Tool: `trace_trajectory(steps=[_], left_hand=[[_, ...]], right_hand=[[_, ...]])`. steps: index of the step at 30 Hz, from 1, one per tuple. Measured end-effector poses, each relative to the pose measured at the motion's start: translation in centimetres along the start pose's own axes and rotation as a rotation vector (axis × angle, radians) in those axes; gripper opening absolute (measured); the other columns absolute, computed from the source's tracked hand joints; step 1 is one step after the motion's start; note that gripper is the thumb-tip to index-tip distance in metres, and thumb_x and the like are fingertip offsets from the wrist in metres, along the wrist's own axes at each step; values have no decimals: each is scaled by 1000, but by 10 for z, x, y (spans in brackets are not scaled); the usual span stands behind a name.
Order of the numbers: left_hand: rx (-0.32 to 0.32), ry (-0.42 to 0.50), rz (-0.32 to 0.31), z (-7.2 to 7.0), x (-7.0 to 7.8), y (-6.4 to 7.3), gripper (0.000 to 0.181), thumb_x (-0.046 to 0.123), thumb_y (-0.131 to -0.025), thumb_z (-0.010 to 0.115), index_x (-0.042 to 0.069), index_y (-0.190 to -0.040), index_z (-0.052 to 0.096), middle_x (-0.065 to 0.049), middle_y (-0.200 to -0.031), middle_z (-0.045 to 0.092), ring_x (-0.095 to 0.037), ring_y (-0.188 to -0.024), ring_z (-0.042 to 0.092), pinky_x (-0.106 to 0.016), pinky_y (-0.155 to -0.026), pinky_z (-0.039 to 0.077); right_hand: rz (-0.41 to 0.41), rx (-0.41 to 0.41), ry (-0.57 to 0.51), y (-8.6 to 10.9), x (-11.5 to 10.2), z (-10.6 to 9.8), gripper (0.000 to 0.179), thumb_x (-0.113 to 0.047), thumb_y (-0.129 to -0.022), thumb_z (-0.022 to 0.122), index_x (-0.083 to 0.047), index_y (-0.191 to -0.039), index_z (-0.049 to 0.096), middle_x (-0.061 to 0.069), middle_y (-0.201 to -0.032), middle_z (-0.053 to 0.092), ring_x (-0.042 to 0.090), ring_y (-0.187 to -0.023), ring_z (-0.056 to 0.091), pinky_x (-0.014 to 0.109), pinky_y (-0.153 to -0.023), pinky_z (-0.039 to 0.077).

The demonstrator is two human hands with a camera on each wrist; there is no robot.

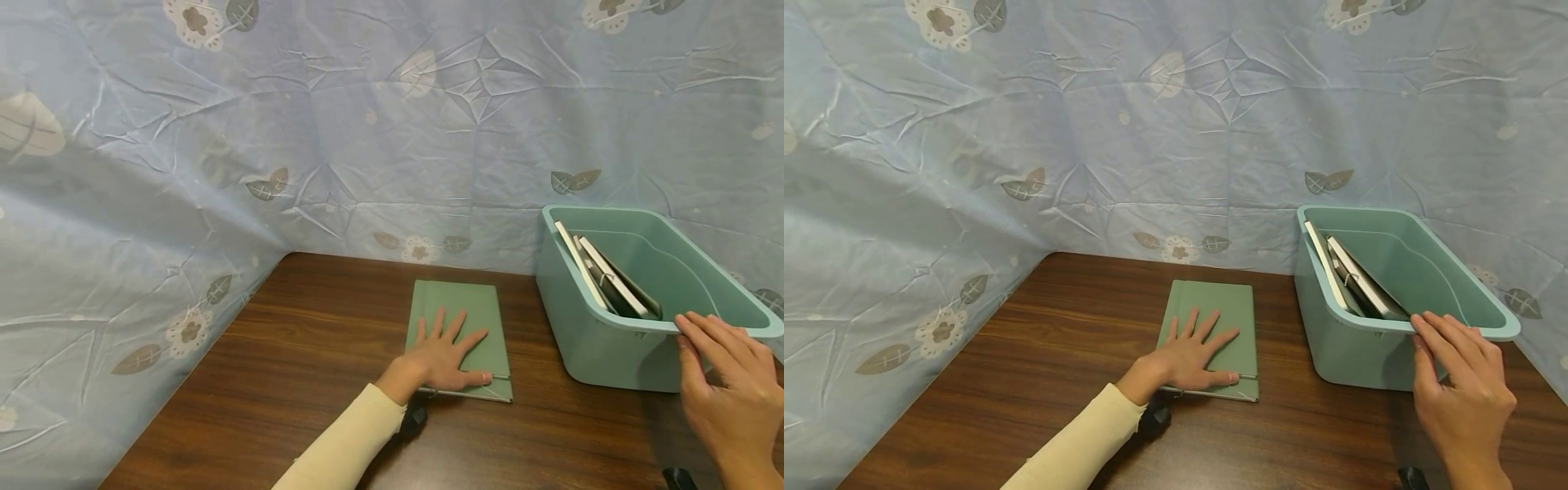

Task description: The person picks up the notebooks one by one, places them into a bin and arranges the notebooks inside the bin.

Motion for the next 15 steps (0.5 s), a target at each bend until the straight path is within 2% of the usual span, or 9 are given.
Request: trace_trajectory(steps=[15], left_hand=[[-29, -14, -7, 0, 1, 2, 82, 79, -89, 36, 45, -157, 4, -4, -168, -9, -41, -152, -11, -68, -118, 0]], right_hand=[[-2, -33, 27, 1, 5, 1, 26, -17, -97, 60, -6, -117, 73, 18, -118, 70, 23, -128, 58, 32, -116, 35]])
Point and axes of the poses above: each hand's wrist, its own y-axis away from the middle knuckle, its own z-axis out of the palm, x = y × z, the point moved 7 cm from there along -y, towards the middle knuckle
